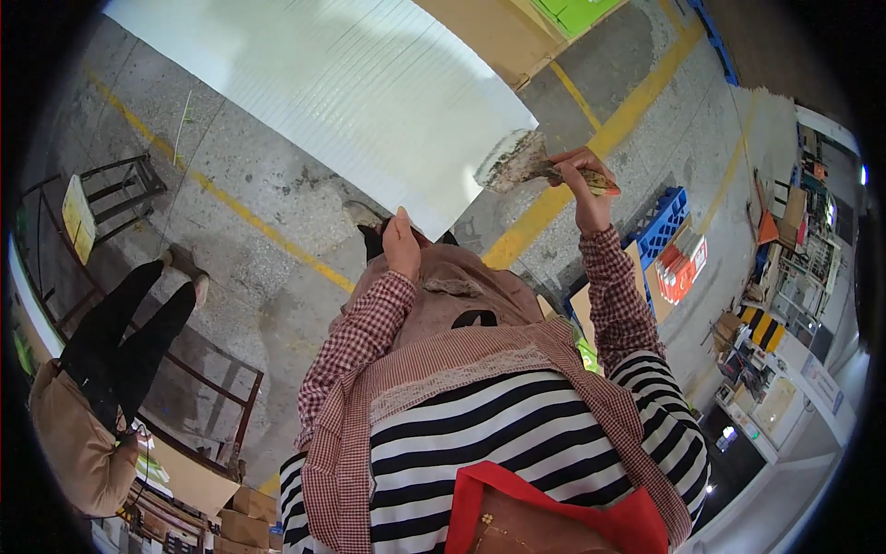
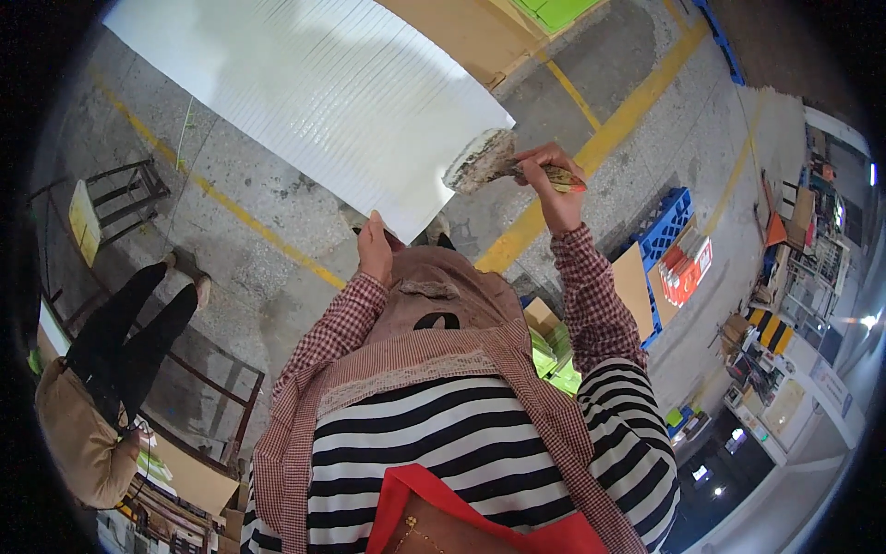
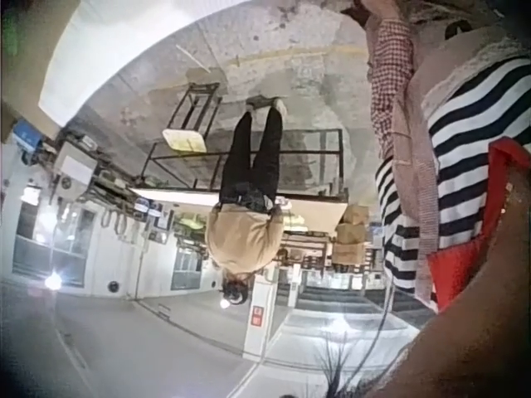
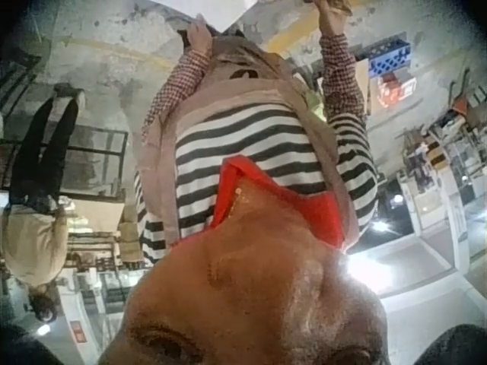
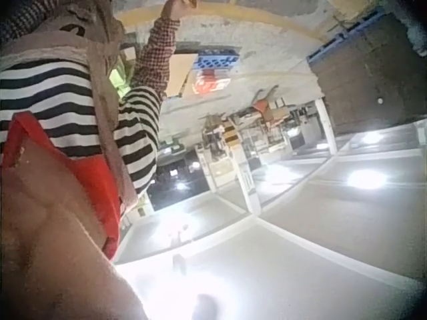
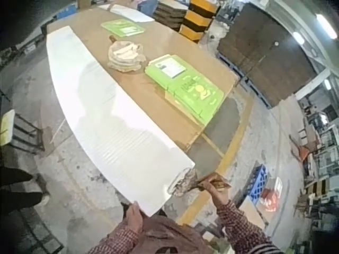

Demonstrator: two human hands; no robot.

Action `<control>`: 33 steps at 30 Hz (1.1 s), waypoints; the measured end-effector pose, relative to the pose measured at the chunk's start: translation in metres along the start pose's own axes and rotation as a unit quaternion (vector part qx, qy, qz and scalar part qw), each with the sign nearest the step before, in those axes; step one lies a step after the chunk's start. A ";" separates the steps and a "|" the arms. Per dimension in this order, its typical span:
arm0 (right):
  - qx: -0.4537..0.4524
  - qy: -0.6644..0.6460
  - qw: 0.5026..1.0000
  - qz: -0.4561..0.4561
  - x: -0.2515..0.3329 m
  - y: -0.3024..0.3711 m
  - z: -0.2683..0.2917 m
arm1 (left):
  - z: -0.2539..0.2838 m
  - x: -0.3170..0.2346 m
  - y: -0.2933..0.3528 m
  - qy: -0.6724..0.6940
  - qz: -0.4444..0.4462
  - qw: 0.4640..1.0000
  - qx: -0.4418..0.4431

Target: Applying glue or adhesive to a large sheet of white paper using a brush in a manufacturing setting.

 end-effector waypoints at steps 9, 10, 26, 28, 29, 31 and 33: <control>0.054 0.027 0.997 0.056 -0.003 -0.013 -0.052 | -0.005 -0.027 0.018 0.032 0.058 0.997 0.050; 0.042 0.038 0.998 0.026 -0.014 -0.005 -0.044 | -0.002 -0.023 0.018 0.031 0.054 0.997 0.042; 0.117 -0.007 0.959 0.259 0.041 -0.055 -0.151 | 0.018 -0.017 0.014 0.025 0.126 0.987 0.099; 0.118 0.073 0.954 0.266 0.031 -0.060 -0.155 | 0.031 -0.009 0.015 0.031 0.060 0.995 0.074; 0.112 0.049 0.954 0.273 0.015 -0.063 -0.146 | 0.041 -0.012 0.023 0.036 0.046 0.997 0.053; 0.111 0.114 0.951 0.266 -0.009 -0.053 -0.127 | 0.075 -0.008 0.048 0.081 0.030 0.996 0.003; 0.121 0.095 0.959 0.237 -0.016 -0.041 -0.112 | 0.127 0.013 0.070 0.100 0.003 0.993 -0.059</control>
Point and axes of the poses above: each hand's wrist, its own y-axis away from the middle knuckle, its own z-axis out of the back of the hand, x = y × z, the point moved 5 cm from there along -y, towards the middle knuckle, and after that the axes turned 3 degrees about -x, right-handed, at the moved point
